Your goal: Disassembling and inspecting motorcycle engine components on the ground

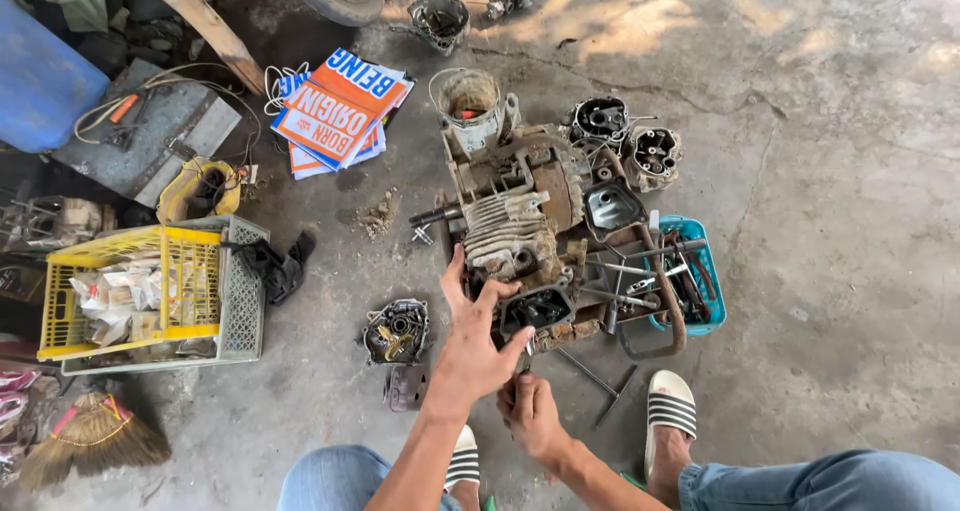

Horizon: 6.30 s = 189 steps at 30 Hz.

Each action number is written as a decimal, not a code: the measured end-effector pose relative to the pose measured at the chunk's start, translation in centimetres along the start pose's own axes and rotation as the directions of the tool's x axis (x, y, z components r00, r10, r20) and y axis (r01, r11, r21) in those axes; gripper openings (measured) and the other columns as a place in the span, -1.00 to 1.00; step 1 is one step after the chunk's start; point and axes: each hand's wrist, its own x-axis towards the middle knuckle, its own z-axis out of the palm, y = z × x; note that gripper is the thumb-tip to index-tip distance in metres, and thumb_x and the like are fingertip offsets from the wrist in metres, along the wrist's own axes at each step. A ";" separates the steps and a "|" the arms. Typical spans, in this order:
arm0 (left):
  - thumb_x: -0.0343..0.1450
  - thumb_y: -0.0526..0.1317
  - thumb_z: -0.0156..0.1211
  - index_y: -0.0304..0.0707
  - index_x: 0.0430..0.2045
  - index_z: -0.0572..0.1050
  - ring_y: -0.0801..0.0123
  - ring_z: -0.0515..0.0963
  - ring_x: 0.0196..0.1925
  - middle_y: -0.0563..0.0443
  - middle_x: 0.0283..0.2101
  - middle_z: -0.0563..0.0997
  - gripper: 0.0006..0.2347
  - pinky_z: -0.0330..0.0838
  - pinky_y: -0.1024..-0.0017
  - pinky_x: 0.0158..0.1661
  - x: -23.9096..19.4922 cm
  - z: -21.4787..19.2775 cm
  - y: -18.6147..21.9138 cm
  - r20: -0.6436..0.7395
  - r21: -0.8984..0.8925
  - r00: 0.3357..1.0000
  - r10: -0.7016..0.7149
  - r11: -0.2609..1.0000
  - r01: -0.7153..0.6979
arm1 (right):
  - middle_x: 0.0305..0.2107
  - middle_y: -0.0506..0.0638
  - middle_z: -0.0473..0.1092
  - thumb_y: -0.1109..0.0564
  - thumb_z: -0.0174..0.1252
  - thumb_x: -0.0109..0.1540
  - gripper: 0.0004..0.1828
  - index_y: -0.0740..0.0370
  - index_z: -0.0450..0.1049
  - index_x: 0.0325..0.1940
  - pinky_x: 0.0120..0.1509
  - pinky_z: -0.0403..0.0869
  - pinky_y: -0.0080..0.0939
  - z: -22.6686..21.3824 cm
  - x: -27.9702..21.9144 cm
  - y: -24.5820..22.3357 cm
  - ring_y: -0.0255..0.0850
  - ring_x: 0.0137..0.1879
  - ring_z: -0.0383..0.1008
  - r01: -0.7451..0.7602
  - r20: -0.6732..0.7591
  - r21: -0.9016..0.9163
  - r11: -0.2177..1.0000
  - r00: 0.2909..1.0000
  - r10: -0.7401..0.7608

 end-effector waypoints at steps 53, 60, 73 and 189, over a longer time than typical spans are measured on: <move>0.17 -0.30 0.46 -0.12 -0.12 0.40 -0.55 -0.03 0.49 -0.46 0.51 -0.30 -0.56 0.19 0.04 0.31 0.0 -0.1 -1.2 0.059 -0.021 0.998 -0.016 1.000 0.017 | -0.78 -0.10 0.01 -0.48 -0.41 0.36 -0.28 0.14 0.07 -0.55 -0.64 -0.02 -0.25 6.2 -1.0 -2.4 -0.32 -0.69 -0.10 0.000 -0.163 0.274 0.962 0.986 0.047; 0.16 -0.32 0.47 -0.18 -0.19 0.40 -0.56 -0.06 0.50 -0.50 0.50 -0.30 -0.60 0.17 0.08 0.32 -0.4 0.6 -1.6 0.035 -0.048 0.999 0.005 0.999 -0.004 | -0.79 -0.10 0.03 -0.39 -0.36 0.41 -0.34 0.13 0.09 -0.54 -0.63 -0.06 -0.29 2.3 -0.7 -0.1 -0.33 -0.70 -0.07 -0.026 -0.144 0.199 0.980 0.988 0.055; 0.16 -0.30 0.47 -0.15 -0.16 0.45 -0.52 -0.18 0.54 -0.45 0.50 -0.27 -0.60 0.08 -0.03 0.37 0.1 -0.4 -1.1 0.062 -0.051 0.998 -0.005 0.999 0.008 | -0.81 -0.12 0.04 -0.46 -0.39 0.34 -0.30 0.12 0.09 -0.59 -0.64 0.07 -0.27 2.6 -0.9 -1.9 -0.32 -0.70 -0.02 -0.022 -0.139 -0.053 0.998 0.990 0.014; 0.14 -0.24 0.46 -0.17 -0.10 0.47 -0.32 -0.16 0.55 -0.44 0.49 -0.17 -0.55 -0.07 0.06 0.39 0.0 -1.1 -1.0 0.068 0.059 0.998 0.006 0.998 -0.010 | -0.75 -0.02 0.30 0.02 -0.05 0.37 -0.58 0.28 0.38 -0.52 -0.43 0.37 -0.12 -3.7 -0.7 -11.2 -0.20 -0.61 0.17 0.035 0.070 -0.820 0.571 0.997 0.039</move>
